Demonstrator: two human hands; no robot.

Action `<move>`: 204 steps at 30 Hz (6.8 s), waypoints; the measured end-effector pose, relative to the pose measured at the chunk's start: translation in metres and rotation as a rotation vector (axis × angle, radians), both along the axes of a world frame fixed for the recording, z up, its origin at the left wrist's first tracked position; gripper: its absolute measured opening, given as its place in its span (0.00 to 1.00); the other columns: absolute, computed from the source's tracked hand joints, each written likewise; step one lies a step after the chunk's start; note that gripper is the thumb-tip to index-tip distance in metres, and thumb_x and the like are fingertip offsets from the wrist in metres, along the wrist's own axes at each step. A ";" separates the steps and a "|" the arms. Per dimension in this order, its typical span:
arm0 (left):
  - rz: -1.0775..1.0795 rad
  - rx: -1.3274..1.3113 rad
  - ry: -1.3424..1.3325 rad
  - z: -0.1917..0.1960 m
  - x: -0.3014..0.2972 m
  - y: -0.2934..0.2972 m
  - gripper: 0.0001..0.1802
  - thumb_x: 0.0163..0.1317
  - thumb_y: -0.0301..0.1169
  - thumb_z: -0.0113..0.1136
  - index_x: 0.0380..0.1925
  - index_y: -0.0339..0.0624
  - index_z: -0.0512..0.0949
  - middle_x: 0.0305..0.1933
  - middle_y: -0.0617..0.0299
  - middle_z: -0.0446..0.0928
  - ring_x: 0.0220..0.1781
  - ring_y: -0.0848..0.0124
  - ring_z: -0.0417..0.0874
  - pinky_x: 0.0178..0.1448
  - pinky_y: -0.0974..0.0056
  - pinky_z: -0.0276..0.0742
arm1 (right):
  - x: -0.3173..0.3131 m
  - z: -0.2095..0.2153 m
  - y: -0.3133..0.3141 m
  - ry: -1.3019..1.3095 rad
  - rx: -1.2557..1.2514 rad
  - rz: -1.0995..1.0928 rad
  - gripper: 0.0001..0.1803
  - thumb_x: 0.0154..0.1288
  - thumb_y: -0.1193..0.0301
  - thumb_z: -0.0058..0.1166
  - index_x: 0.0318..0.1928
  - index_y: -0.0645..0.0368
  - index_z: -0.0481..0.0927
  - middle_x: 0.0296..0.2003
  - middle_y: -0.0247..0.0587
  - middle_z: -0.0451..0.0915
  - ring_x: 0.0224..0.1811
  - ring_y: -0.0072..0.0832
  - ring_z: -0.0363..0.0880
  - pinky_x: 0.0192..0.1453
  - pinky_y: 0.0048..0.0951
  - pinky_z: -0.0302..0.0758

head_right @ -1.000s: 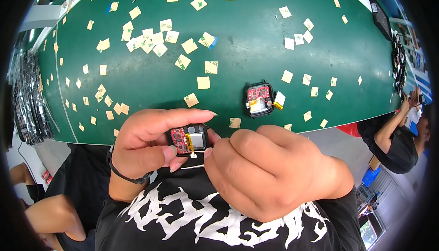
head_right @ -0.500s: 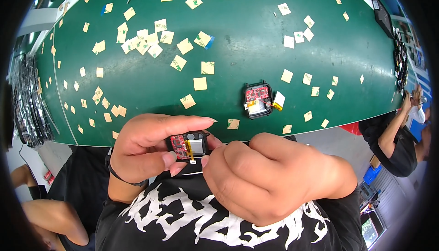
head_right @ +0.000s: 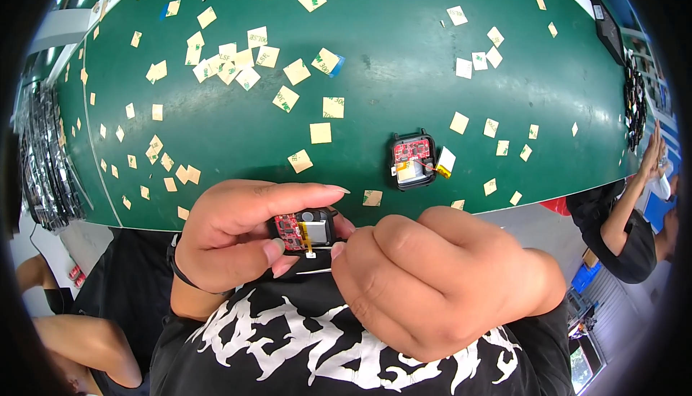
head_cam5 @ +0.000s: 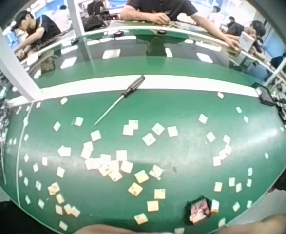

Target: The recorder uses tweezers to assemble small electronic modules, placing components into black casings on a production line workbench.

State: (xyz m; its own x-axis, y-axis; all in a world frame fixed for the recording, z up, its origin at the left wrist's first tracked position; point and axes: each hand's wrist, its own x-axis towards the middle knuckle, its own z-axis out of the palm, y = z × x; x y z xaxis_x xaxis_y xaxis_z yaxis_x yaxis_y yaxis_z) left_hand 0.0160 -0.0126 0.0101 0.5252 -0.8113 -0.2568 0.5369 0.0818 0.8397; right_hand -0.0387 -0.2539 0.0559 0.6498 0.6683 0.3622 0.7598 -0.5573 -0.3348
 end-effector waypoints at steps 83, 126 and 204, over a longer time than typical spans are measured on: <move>-0.006 -0.012 -0.205 -0.006 -0.001 -0.001 0.35 0.55 0.16 0.47 0.68 0.26 0.71 0.54 0.45 0.85 0.25 0.79 0.76 0.34 0.73 0.75 | -0.016 0.002 0.010 0.002 -0.056 -0.173 0.21 0.36 0.72 0.63 0.36 0.68 0.86 0.30 0.45 0.82 0.27 0.32 0.76 0.20 0.27 0.66; -0.142 -0.123 -0.144 -0.015 0.008 0.004 0.38 0.51 0.13 0.43 0.68 0.17 0.68 0.51 0.47 0.85 0.26 0.76 0.80 0.34 0.72 0.75 | 0.019 -0.021 -0.006 0.098 0.215 0.113 0.15 0.40 0.75 0.64 0.33 0.68 0.84 0.29 0.43 0.81 0.28 0.31 0.75 0.21 0.26 0.71; 0.095 0.074 0.230 0.012 -0.001 -0.003 0.33 0.61 0.20 0.54 0.68 0.21 0.68 0.45 0.51 0.82 0.24 0.81 0.71 0.27 0.76 0.65 | -0.010 -0.007 0.011 -0.013 0.094 -0.187 0.21 0.34 0.73 0.64 0.35 0.70 0.85 0.30 0.46 0.81 0.27 0.35 0.76 0.24 0.28 0.71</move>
